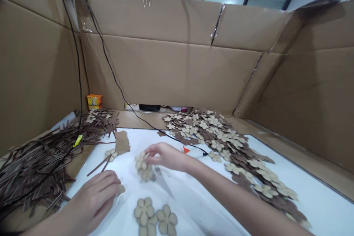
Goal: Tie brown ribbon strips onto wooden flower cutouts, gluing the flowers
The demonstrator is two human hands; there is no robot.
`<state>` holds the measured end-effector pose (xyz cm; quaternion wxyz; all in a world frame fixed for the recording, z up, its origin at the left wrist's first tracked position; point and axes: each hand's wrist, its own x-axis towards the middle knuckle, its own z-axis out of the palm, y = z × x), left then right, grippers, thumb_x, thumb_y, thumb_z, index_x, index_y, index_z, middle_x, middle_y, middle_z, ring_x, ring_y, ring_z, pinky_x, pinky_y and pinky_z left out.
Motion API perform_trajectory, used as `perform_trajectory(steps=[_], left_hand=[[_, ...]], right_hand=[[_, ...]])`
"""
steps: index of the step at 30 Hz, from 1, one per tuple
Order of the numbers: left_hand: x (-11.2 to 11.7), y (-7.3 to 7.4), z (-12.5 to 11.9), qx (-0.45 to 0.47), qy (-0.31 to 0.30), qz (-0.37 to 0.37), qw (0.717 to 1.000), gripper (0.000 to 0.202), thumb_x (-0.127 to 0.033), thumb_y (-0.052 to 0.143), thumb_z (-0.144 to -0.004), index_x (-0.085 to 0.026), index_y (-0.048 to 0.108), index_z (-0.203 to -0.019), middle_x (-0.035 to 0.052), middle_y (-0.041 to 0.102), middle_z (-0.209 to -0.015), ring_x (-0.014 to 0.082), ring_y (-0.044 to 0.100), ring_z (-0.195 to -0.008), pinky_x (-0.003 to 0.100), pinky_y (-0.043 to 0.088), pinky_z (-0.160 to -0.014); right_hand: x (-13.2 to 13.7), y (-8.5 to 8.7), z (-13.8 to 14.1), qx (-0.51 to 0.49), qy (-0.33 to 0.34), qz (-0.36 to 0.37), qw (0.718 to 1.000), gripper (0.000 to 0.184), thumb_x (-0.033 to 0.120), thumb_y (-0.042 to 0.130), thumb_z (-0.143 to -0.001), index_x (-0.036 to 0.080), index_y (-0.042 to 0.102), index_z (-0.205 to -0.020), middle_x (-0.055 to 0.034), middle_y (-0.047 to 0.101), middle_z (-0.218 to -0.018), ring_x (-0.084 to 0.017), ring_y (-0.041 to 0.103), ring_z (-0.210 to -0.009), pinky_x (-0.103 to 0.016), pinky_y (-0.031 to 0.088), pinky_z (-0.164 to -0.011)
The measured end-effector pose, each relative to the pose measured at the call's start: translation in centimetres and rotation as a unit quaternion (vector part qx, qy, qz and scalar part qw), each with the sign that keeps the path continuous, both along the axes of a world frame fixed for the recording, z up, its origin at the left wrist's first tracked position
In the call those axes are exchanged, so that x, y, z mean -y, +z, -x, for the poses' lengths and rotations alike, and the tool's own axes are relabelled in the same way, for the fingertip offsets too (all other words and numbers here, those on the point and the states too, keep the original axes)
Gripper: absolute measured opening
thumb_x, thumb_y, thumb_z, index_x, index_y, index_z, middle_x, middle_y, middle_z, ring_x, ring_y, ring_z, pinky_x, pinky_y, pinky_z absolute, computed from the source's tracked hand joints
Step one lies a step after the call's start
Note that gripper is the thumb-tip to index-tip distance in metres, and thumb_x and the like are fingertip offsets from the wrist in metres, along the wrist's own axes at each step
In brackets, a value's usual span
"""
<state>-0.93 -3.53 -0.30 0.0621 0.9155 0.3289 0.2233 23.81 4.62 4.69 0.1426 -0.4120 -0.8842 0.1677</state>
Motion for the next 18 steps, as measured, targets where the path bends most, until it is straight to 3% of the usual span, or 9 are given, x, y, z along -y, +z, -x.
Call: perform_trajectory(steps=[2, 5, 9, 14, 18], left_hand=[[0.1, 0.0, 0.0, -0.007, -0.001, 0.0, 1.0, 0.027, -0.001, 0.04, -0.078, -0.02, 0.055, -0.089, 0.0053, 0.058, -0.085, 0.0209, 0.05, -0.086, 0.033, 0.044, -0.073], [0.2, -0.1, 0.0, -0.018, 0.006, 0.0, 1.0, 0.024, -0.003, 0.041, -0.079, -0.02, 0.055, -0.087, 0.005, 0.058, -0.084, 0.0209, 0.049, -0.086, 0.033, 0.044, -0.073], [-0.1, -0.2, 0.0, -0.02, 0.014, 0.012, 1.0, 0.022, -0.006, 0.041, -0.08, -0.019, 0.057, -0.089, 0.0053, 0.058, -0.084, 0.021, 0.048, -0.087, 0.034, 0.044, -0.076], [-0.5, -0.3, 0.2, -0.024, 0.015, 0.007, 1.0, 0.024, -0.008, 0.043, -0.081, -0.019, 0.058, -0.095, 0.0054, 0.06, -0.093, 0.0209, 0.048, -0.094, 0.035, 0.042, -0.082], [-1.2, 0.9, 0.7, -0.098, 0.082, -0.055, 0.99, 0.024, -0.01, 0.041, -0.082, -0.017, 0.06, -0.095, 0.0088, 0.061, -0.096, 0.0256, 0.046, -0.102, 0.041, 0.039, -0.084]], right_hand=[[0.7, -0.2, 0.9, 0.014, -0.001, -0.014, 1.0, 0.032, 0.038, 0.055, -0.081, 0.021, 0.065, -0.106, -0.0071, 0.068, -0.093, -0.022, 0.059, -0.093, -0.033, 0.048, -0.079], [0.8, 0.8, -0.2, 0.027, -0.007, -0.06, 0.998, 0.032, 0.025, 0.045, -0.085, 0.018, 0.061, -0.112, -0.0135, 0.06, -0.11, -0.027, 0.045, -0.113, -0.045, 0.036, -0.095], [-0.2, 1.8, -5.3, 0.111, 0.014, -0.08, 0.99, 0.046, 0.008, 0.036, -0.079, 0.026, 0.056, -0.117, -0.0068, 0.052, -0.124, -0.02, 0.049, -0.112, -0.036, 0.039, -0.095], [-1.2, -1.3, -12.4, 0.237, -0.049, -0.069, 0.968, 0.063, 0.009, 0.041, -0.072, 0.035, 0.043, -0.13, -0.005, 0.049, -0.13, -0.026, 0.052, -0.111, -0.039, 0.046, -0.085], [-1.9, -4.3, -14.9, 0.226, -0.059, -0.077, 0.969, 0.066, 0.014, 0.044, -0.073, 0.033, 0.035, -0.135, -0.0066, 0.05, -0.129, -0.027, 0.052, -0.112, -0.039, 0.046, -0.088]])
